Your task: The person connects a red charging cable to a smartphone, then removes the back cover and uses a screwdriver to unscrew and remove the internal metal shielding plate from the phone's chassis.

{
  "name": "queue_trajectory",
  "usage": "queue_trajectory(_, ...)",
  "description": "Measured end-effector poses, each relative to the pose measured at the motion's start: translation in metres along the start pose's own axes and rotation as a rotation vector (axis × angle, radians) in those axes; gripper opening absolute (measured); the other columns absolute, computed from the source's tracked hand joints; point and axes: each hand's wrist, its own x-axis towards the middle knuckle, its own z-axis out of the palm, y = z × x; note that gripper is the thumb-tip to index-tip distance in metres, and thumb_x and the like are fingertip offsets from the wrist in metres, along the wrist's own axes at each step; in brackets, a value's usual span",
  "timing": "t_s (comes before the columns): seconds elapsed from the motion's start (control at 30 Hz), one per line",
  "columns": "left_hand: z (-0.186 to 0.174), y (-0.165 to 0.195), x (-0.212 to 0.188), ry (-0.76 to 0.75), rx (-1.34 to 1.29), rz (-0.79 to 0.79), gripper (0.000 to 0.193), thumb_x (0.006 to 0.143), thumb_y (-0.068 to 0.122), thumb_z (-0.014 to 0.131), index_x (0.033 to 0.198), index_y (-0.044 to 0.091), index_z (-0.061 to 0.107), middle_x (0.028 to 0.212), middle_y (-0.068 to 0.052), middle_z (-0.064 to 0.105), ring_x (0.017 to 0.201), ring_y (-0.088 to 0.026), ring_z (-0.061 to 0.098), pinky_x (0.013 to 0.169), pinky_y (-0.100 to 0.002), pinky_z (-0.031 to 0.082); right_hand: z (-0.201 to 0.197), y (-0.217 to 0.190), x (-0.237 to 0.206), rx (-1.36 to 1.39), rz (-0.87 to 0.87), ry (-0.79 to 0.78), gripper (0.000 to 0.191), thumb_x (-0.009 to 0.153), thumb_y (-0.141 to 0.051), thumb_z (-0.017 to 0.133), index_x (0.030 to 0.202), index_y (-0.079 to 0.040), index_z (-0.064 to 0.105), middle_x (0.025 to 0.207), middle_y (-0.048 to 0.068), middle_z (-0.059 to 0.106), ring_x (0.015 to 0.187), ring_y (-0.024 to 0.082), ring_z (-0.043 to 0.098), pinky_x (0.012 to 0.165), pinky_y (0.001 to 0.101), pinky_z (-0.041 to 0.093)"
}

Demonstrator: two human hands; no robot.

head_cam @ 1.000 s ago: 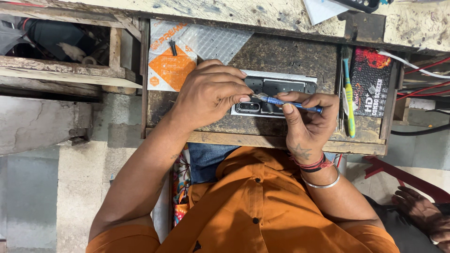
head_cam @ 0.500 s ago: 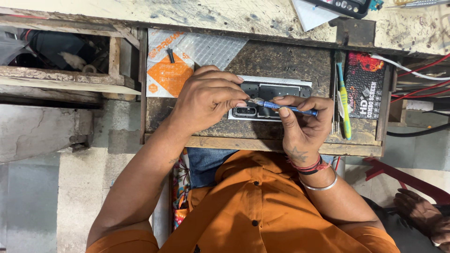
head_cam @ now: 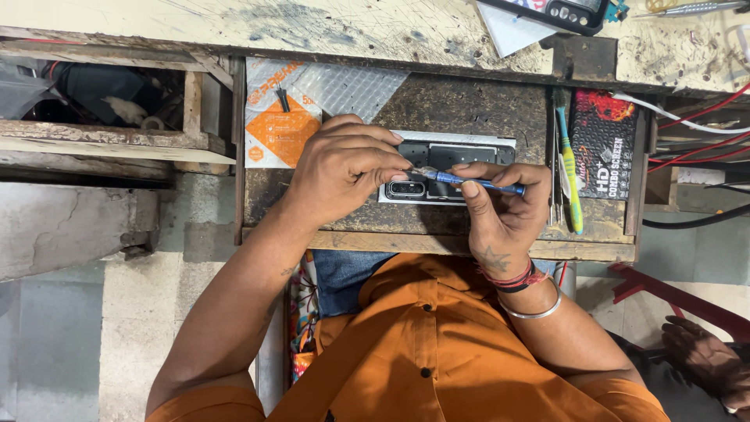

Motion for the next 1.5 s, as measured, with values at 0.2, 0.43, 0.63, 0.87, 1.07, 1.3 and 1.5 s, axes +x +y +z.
queue_trajectory(0.2, 0.0, 0.001, 0.0, -0.025, 0.04, 0.015, 0.014, 0.082, 0.019, 0.086, 0.093, 0.011, 0.082, 0.096, -0.006, 0.079, 0.101, -0.018, 0.074, 0.088, -0.037, 0.051, 0.001, 0.0, -0.001, -0.006, -0.006, -0.011, 0.031, 0.108, 0.004, 0.065, 0.117, -0.007, 0.037, 0.112, 0.02, 0.068, 0.11, 0.023, 0.071, 0.1, 0.0341, 0.06)
queue_trajectory(0.43, 0.001, 0.0, 0.0, -0.033, 0.069, 0.038, 0.012, 0.084, 0.018, 0.085, 0.094, 0.011, 0.082, 0.096, -0.005, 0.079, 0.102, -0.017, 0.074, 0.088, -0.037, 0.051, 0.0, -0.001, -0.003, -0.067, -0.04, -0.045, 0.032, 0.107, 0.005, 0.064, 0.116, -0.006, 0.036, 0.116, 0.022, 0.068, 0.109, 0.025, 0.071, 0.098, 0.033, 0.059)
queue_trajectory(0.63, 0.002, 0.0, -0.001, -0.052, 0.088, 0.028, 0.011, 0.086, 0.017, 0.083, 0.095, 0.011, 0.082, 0.099, -0.005, 0.08, 0.103, -0.017, 0.074, 0.089, -0.037, 0.05, -0.001, 0.001, -0.005, -0.091, -0.072, -0.071, 0.032, 0.107, 0.005, 0.065, 0.116, -0.005, 0.036, 0.116, 0.023, 0.068, 0.108, 0.026, 0.072, 0.097, 0.0335, 0.059)
queue_trajectory(0.87, 0.003, -0.002, -0.003, -0.068, 0.101, 0.016, 0.015, 0.087, 0.022, 0.082, 0.097, 0.012, 0.083, 0.1, -0.005, 0.079, 0.106, -0.018, 0.074, 0.091, -0.037, 0.05, 0.0, 0.004, -0.007, -0.08, -0.071, -0.068, 0.033, 0.108, 0.004, 0.065, 0.117, -0.006, 0.035, 0.112, 0.023, 0.067, 0.108, 0.027, 0.072, 0.098, 0.0341, 0.06)
queue_trajectory(1.07, 0.008, -0.013, -0.004, 0.005, 0.146, 0.058, 0.035, 0.088, 0.035, 0.077, 0.116, 0.015, 0.079, 0.12, -0.006, 0.076, 0.117, -0.02, 0.069, 0.1, -0.036, 0.051, -0.002, -0.007, 0.001, -0.123, -0.086, -0.034, 0.034, 0.112, 0.002, 0.067, 0.119, -0.006, 0.035, 0.112, 0.021, 0.066, 0.109, 0.024, 0.072, 0.101, 0.0314, 0.059)
queue_trajectory(1.3, 0.006, -0.021, -0.009, -0.007, 0.338, -0.095, 0.024, 0.097, 0.014, 0.072, 0.12, 0.017, 0.078, 0.123, 0.0, 0.077, 0.126, -0.018, 0.066, 0.109, -0.04, 0.045, -0.006, -0.031, 0.042, -0.397, -0.161, -0.262, 0.046, 0.114, -0.001, 0.069, 0.137, -0.005, 0.03, 0.108, 0.018, 0.071, 0.103, 0.02, 0.074, 0.092, 0.025, 0.059)
queue_trajectory(1.5, 0.004, -0.017, -0.006, -0.069, 0.372, -0.125, 0.018, 0.094, 0.02, 0.075, 0.111, 0.017, 0.08, 0.118, 0.001, 0.077, 0.128, -0.02, 0.061, 0.109, -0.044, 0.04, 0.005, -0.034, 0.064, -0.632, -0.319, -0.366, 0.048, 0.109, -0.009, 0.078, 0.136, -0.001, 0.039, 0.099, 0.015, 0.076, 0.093, 0.018, 0.077, 0.08, 0.0221, 0.058)
